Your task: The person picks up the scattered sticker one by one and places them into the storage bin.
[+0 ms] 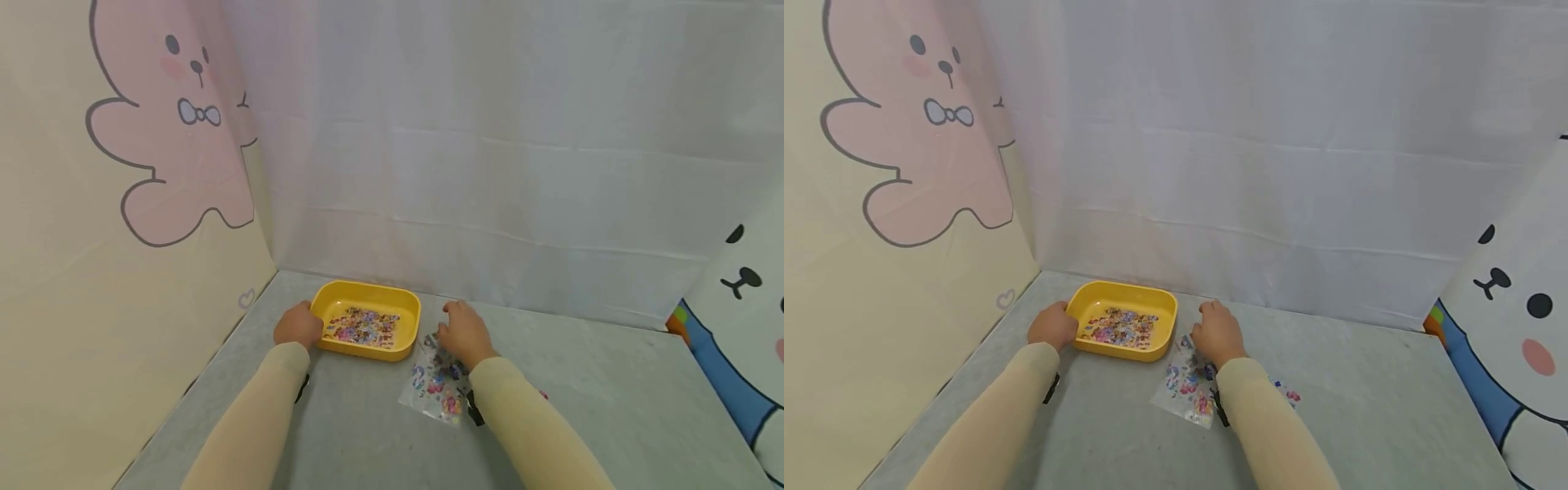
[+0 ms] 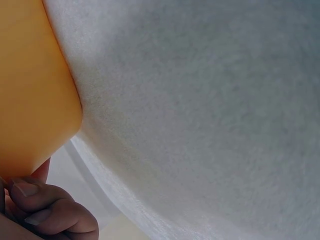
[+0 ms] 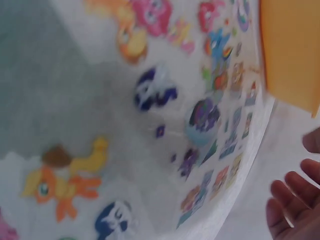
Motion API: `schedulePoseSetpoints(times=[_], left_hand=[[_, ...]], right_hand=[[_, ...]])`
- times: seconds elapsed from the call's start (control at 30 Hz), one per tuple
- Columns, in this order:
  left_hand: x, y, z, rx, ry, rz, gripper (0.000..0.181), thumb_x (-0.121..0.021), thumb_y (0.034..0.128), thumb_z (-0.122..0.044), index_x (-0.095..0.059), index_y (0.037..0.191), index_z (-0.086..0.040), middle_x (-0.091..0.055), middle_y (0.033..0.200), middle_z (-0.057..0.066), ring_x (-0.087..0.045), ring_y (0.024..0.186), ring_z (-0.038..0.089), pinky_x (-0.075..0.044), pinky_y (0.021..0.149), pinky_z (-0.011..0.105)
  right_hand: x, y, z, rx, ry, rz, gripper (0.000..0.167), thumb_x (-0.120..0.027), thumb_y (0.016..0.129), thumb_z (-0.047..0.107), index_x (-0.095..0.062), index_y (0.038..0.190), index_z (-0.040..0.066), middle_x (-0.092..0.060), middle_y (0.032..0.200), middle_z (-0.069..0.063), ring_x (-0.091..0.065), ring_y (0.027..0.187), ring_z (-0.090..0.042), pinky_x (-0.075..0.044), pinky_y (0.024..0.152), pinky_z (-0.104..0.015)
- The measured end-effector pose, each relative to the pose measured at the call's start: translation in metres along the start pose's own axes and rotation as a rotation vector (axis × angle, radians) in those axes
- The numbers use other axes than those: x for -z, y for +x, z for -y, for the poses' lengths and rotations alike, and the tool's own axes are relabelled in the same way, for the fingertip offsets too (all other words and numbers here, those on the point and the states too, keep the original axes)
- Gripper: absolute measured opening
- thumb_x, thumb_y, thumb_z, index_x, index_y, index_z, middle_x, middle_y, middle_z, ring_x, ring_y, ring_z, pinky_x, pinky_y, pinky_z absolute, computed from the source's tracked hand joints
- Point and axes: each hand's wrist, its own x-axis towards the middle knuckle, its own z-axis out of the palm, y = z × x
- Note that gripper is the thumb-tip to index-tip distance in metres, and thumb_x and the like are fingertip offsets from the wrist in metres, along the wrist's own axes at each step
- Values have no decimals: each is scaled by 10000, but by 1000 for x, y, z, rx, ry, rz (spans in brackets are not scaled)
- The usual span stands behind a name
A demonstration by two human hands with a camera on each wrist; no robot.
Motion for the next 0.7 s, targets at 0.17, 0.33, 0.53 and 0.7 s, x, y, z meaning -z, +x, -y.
schedulePoseSetpoints(times=[0.17, 0.33, 0.53, 0.7], left_hand=[[1, 0, 2, -6, 2, 6, 487, -569, 940, -137, -559, 1395, 36, -686, 1189, 211, -622, 922, 320, -529, 876, 524], [0, 1, 4, -15, -1, 1, 493, -562, 941, -140, -558, 1402, 35, -687, 1192, 210, -626, 919, 317, -532, 872, 523], [0, 1, 3, -12, -5, 0, 501, -562, 939, -140, -553, 1406, 40, -689, 1184, 210, -626, 909, 319, -535, 867, 524], [0, 1, 4, -7, -13, 1, 505, -562, 937, -137, -550, 1410, 39, -685, 1196, 213, -623, 921, 325, -530, 881, 532]], right_hand=[[-2, -1, -8, -24, -42, 60, 497, -668, 979, 269, -570, 1377, -12, -590, 1282, -189, -589, 1164, -368, -469, 1024, -532], [-2, -3, -18, 3, -64, 117, 616, -715, 955, 374, -552, 1448, 43, -567, 1382, -182, -550, 1248, -388, -419, 1075, -565], [-3, -4, -35, 65, -109, 198, 768, -743, 901, 532, -526, 1511, 119, -526, 1481, -162, -458, 1348, -418, -328, 1118, -627], [-5, -6, -46, 49, -123, 231, 816, -693, 904, 614, -487, 1550, 161, -453, 1563, -158, -378, 1416, -437, -271, 1130, -668]])
